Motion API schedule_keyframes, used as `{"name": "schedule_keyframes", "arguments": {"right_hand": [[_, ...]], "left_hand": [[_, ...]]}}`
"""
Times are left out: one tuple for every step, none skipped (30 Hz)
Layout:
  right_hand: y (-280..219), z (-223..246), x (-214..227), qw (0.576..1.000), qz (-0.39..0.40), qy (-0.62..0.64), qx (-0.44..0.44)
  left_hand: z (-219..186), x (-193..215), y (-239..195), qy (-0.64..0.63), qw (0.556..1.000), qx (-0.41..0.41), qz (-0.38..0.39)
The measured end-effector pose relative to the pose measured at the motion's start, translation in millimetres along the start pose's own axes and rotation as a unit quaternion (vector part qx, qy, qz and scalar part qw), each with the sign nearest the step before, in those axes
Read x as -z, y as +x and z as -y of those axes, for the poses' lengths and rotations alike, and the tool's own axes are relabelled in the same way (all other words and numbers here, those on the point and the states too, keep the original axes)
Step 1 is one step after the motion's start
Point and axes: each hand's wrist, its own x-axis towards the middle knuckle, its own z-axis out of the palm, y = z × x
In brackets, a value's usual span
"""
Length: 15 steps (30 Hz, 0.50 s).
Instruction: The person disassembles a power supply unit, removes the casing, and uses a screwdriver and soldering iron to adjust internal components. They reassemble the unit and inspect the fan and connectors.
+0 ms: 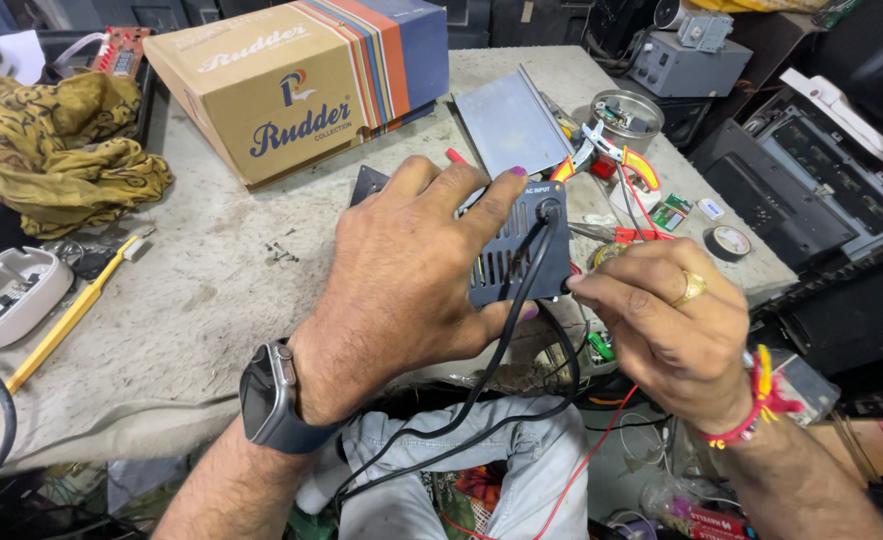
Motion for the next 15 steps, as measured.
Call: {"name": "schedule_keyframes", "arguments": {"right_hand": [[3.3,2.4,3.8,0.999,0.019,-0.034,0.016],[6.8,5.0,8.1,0.996,0.037,-0.068,0.032],[10.7,8.1,12.8,0.992,0.058,-0.1,0.053],[15.1,11.3,18.4,0.985,0.077,-0.133,0.073],[20.4,14.0,22.4,0.977,0.096,-0.166,0.093],[25.8,16.4,24.6,0.97,0.111,-0.19,0.104],[31.0,18.4,26.5,0.962,0.125,-0.212,0.115],[34.9,20.5,28.1,0.954,0.141,-0.235,0.125],[38.0,22.1,29.8,0.945,0.154,-0.252,0.14],[40.1,23.2,31.1,0.936,0.167,-0.268,0.155],[41.3,24.0,31.5,0.926,0.18,-0.283,0.171],[41.9,24.2,31.4,0.919,0.186,-0.3,0.177],[41.8,23.6,31.1,0.911,0.191,-0.316,0.184],[40.5,23.3,30.5,0.903,0.197,-0.331,0.189],[39.0,22.3,30.2,0.896,0.216,-0.339,0.187]], "left_hand": [[0.5,-0.7,-0.6,0.0,1.0,-0.001,-0.005],[0.9,-1.5,-1.1,-0.001,1.0,-0.003,-0.01],[1.0,-2.0,-1.8,-0.002,1.0,-0.003,-0.011],[1.3,-2.3,-1.6,-0.003,1.0,-0.005,-0.012],[1.6,-2.2,-1.4,-0.004,1.0,-0.006,-0.013],[1.8,-2.1,-1.2,-0.004,1.0,-0.004,-0.011],[1.9,-2.0,-0.8,-0.005,1.0,-0.001,-0.009],[1.6,-2.3,-0.8,-0.006,1.0,0.001,-0.005],[1.6,-2.6,-0.5,-0.004,1.0,0.003,-0.005],[1.8,-2.8,-0.4,-0.001,1.0,0.005,-0.005],[1.9,-3.0,-0.3,0.001,1.0,0.007,-0.005],[2.3,-2.8,0.2,-0.002,1.0,0.007,-0.005],[3.1,-2.7,0.9,-0.005,1.0,0.006,-0.005],[3.1,-2.8,0.6,-0.009,1.0,0.006,-0.004],[3.2,-3.2,0.1,-0.006,1.0,0.004,-0.006]]}}
